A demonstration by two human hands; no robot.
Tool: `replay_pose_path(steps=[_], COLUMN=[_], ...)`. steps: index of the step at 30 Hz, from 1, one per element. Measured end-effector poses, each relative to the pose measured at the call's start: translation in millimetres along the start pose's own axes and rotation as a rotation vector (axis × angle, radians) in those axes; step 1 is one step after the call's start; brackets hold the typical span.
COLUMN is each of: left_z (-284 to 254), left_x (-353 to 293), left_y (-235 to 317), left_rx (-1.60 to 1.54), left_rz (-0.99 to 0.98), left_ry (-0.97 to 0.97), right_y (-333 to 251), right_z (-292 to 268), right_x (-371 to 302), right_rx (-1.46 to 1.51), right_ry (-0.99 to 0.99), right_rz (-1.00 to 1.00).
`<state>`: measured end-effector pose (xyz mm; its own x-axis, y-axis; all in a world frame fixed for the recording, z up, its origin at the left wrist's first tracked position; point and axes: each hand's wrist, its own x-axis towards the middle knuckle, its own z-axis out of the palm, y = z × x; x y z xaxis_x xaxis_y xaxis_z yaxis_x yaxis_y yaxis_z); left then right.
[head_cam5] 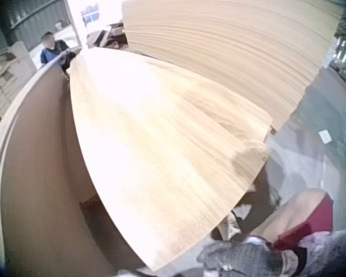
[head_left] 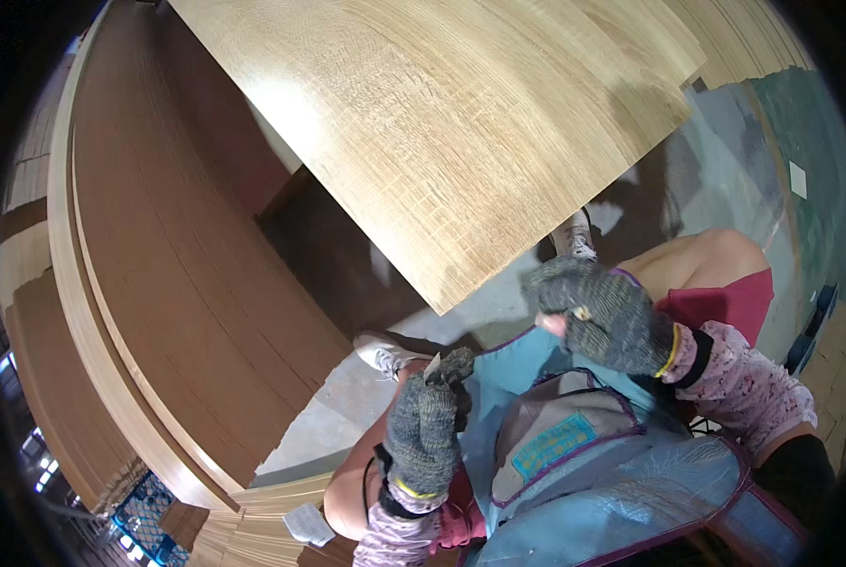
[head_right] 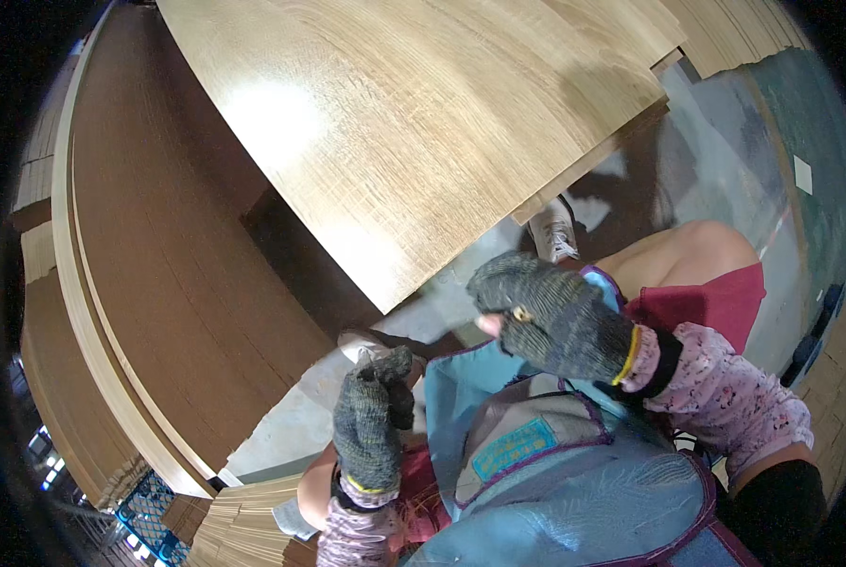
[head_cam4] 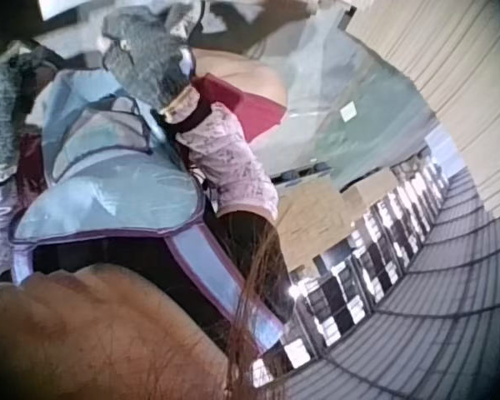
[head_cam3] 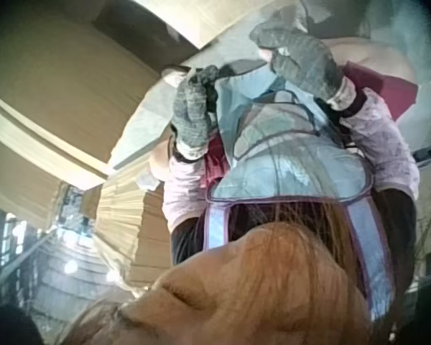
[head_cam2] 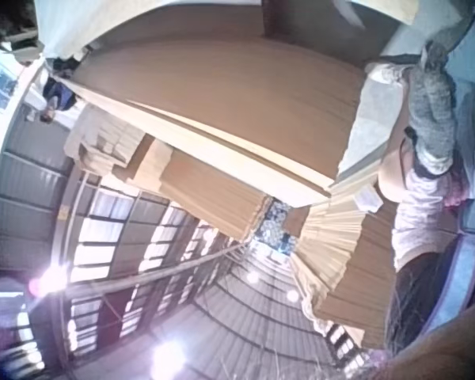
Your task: The person applies glue to the edges of wooden boards, wipes them with a cloth, and rubs a white stick along the edges before stacking the boards onto a pile.
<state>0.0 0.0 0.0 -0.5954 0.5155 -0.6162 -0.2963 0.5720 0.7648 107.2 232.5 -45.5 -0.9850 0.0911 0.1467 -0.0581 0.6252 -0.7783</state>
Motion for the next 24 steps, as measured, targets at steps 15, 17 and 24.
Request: replay_pose_path(steps=[15, 17, 24], left_z=[14.9, 14.0, 18.6], left_x=[28.9, 30.1, 29.2], left_y=[-23.5, -23.0, -20.2], left_rx=[0.205, 0.164, 0.201], left_rz=[0.243, 0.244, 0.284], left_ry=[-0.257, -0.253, -0.263], right_y=[-1.6, -2.2, 2.5], right_z=[31.7, 33.1, 30.7], right_x=[24.9, 25.9, 24.4], right_rx=[0.304, 0.382, 0.339], right_ry=[0.086, 0.098, 0.055], right_rz=[0.551, 0.613, 0.681])
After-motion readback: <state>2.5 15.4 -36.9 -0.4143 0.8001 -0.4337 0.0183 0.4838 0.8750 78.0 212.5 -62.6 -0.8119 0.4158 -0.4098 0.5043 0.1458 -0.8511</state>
